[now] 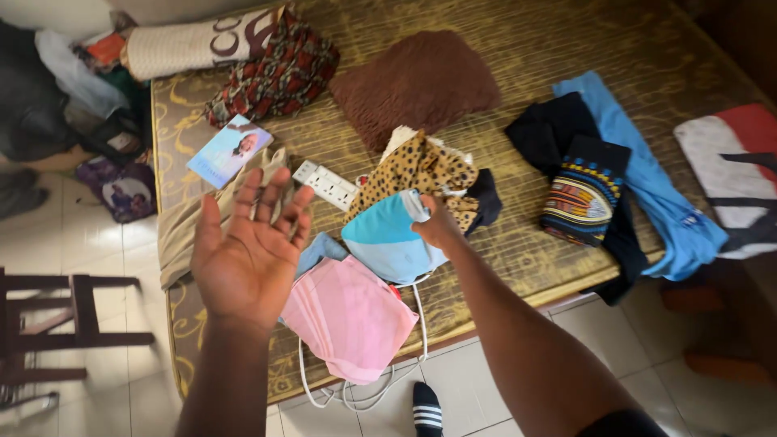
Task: The person sorts through items on a bed, picks up a blue t-shirt, folds it, and places it inside a wardrobe.
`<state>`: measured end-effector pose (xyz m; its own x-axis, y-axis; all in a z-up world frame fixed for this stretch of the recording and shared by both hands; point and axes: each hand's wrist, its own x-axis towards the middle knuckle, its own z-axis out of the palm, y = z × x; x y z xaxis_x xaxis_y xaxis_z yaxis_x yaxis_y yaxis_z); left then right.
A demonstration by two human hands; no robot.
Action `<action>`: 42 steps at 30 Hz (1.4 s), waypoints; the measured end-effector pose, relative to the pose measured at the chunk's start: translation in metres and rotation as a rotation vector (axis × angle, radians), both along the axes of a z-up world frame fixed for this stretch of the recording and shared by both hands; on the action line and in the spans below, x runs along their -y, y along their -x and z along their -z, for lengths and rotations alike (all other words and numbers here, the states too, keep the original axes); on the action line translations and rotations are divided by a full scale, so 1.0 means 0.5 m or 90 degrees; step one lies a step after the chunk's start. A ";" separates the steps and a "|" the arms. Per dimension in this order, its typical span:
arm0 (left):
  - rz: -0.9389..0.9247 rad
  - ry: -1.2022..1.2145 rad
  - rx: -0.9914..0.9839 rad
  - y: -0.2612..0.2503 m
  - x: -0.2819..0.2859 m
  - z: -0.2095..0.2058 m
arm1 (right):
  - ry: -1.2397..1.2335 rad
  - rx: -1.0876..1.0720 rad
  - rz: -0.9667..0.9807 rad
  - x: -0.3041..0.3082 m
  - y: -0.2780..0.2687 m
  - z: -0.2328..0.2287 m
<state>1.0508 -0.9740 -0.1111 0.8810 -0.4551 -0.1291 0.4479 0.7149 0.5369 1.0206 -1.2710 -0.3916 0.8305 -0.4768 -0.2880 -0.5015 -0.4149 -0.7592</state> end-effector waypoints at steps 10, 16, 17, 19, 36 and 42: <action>-0.051 -0.053 -0.027 0.018 -0.079 0.069 | 0.145 -0.104 -0.020 -0.004 -0.045 0.095; -0.065 -0.072 -0.036 0.033 -0.088 0.085 | 0.158 -0.196 0.057 -0.038 -0.038 0.080; -0.067 -0.078 -0.033 0.034 -0.087 0.087 | 0.186 -0.232 0.038 -0.046 -0.038 0.068; -0.070 -0.082 -0.022 0.035 -0.085 0.090 | 0.217 -0.260 0.021 -0.059 -0.038 0.040; -0.051 -0.089 -0.074 0.079 -0.063 0.114 | -0.229 -0.104 0.042 -0.036 0.009 0.151; -0.042 -0.086 -0.072 0.084 -0.069 0.137 | -0.232 -0.121 -0.019 -0.048 0.024 0.158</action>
<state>1.0087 -0.9395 -0.1796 0.8848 -0.3688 -0.2848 0.4654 0.6691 0.5794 1.0085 -1.2471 -0.4707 0.7578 -0.2921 -0.5834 -0.6392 -0.1530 -0.7537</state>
